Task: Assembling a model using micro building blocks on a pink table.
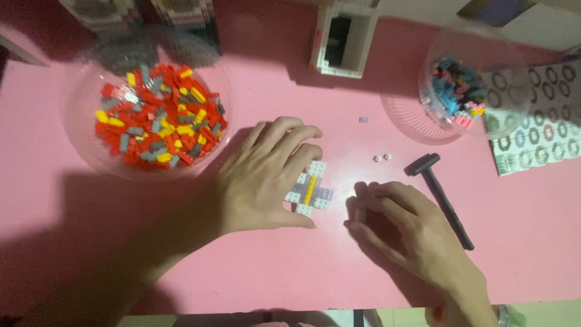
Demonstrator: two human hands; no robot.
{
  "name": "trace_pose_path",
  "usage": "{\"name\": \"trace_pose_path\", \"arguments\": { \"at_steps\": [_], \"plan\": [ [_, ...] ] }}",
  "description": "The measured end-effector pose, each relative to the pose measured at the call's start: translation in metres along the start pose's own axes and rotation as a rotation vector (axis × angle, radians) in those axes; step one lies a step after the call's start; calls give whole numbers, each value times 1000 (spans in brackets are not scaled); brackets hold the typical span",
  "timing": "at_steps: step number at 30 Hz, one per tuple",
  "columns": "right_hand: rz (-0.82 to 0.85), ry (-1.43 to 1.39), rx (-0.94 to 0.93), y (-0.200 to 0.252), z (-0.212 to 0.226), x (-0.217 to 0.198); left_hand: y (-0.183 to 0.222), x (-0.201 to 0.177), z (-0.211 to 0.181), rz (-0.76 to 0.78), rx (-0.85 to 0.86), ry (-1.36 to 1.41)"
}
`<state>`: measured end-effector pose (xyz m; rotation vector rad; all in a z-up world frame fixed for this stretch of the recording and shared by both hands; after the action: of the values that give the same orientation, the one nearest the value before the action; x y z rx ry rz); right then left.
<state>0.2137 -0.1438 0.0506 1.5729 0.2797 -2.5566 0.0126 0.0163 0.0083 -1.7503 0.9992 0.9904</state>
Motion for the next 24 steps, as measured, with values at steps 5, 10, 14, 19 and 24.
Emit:
{"name": "trace_pose_path", "arguments": {
  "at_steps": [5, 10, 14, 19, 24],
  "plan": [
    [17, 34, -103, -12, -13, -17, -5, -10, -9, 12, -3, 238],
    [96, -150, -151, -32, -23, -37, -12, -25, -14, -87, -3, 624],
    [10, -294, -113, -46, -32, -33, -17, -41, -9, 102, -642, 1024],
    [-70, -527, -78, -54, -36, -13, -15, -23, 2, 116, -801, 1202],
    [-117, -653, -84, -47, -40, -2, -19, -19, 1, 45, -488, 1631]
  ]
}}
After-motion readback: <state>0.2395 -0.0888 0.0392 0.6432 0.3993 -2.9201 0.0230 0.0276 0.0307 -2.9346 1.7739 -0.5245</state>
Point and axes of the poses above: each hand's wrist, its own y-axis away from the middle knuckle, its own x-axis out of the palm, z = x × y, the point moved 2 cm from there along -y, towards the middle knuckle, and after that the axes turned 6 degrees about z, right-handed, at the moved point
